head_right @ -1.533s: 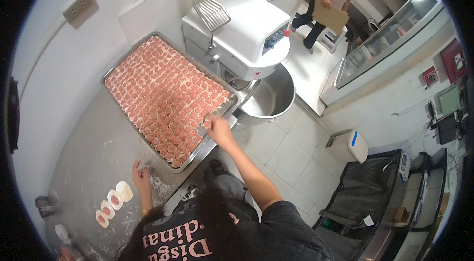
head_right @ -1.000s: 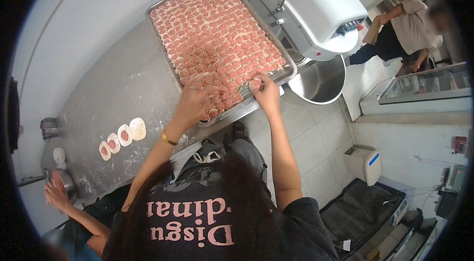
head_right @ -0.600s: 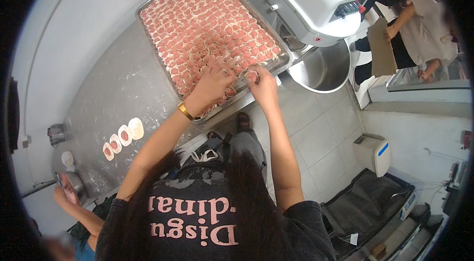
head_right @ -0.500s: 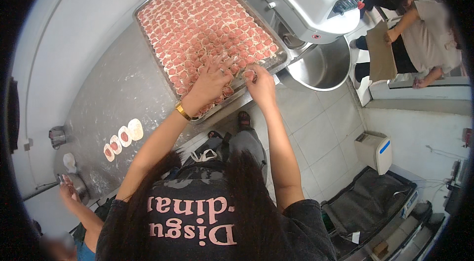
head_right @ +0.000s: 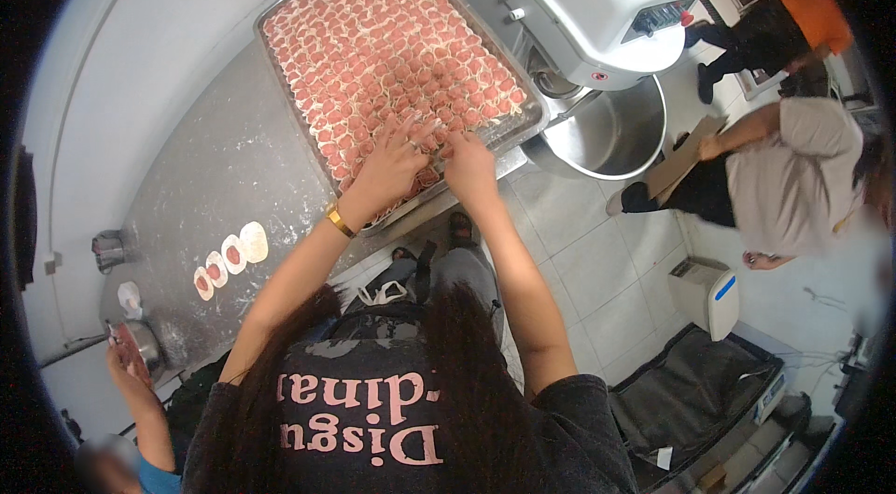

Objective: The person places a small amount of filling onto round dough discs, folds them in half, and pinches the edges to seal. The finished dumplings are placed in neat rows on a large metal tray. Another person works alongside, performing the same task.

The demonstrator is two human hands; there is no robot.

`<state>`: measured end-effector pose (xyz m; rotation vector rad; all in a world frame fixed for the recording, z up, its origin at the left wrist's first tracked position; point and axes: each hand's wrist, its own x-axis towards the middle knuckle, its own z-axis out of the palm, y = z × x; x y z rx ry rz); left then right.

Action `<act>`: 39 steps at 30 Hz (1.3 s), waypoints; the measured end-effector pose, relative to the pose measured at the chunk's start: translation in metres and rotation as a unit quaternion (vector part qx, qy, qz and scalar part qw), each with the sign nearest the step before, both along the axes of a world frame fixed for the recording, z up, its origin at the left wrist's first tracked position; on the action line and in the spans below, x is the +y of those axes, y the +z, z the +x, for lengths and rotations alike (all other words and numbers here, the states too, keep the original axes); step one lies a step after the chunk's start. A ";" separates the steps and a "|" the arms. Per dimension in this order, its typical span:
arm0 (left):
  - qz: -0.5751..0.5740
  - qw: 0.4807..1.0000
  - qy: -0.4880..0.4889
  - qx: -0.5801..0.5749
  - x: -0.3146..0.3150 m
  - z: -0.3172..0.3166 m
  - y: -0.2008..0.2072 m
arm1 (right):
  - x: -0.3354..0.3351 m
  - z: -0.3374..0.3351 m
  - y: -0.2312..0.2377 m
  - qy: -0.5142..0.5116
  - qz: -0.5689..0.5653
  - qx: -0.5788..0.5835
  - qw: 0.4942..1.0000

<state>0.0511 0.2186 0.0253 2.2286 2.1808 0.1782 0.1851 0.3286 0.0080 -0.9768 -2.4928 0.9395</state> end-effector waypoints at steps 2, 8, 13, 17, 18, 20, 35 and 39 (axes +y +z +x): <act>0.001 1.000 0.006 -0.010 -0.002 0.000 -0.001 | -0.006 -0.007 -0.004 0.002 0.006 -0.009 1.000; 0.073 0.995 0.027 -0.063 -0.007 0.001 -0.003 | -0.013 -0.014 -0.010 -0.002 0.010 -0.017 1.000; 0.078 0.988 0.071 -0.108 -0.015 0.000 0.008 | -0.009 -0.018 -0.008 -0.002 -0.037 -0.022 0.999; 0.085 0.979 0.121 -0.143 -0.033 -0.010 0.019 | -0.009 -0.018 -0.006 -0.016 -0.013 -0.022 1.000; 0.112 0.974 0.126 -0.149 -0.039 -0.013 0.020 | -0.009 -0.018 -0.007 -0.020 0.000 -0.029 0.999; 0.114 0.968 0.150 -0.164 -0.051 -0.019 0.020 | -0.008 -0.021 -0.010 -0.032 -0.005 -0.066 0.997; 0.119 0.921 0.286 -0.235 -0.156 -0.054 0.022 | -0.003 -0.023 -0.020 -0.024 0.066 -0.086 0.994; 0.113 0.900 0.329 -0.263 -0.177 -0.057 0.022 | -0.005 -0.024 -0.024 -0.031 0.050 -0.083 0.995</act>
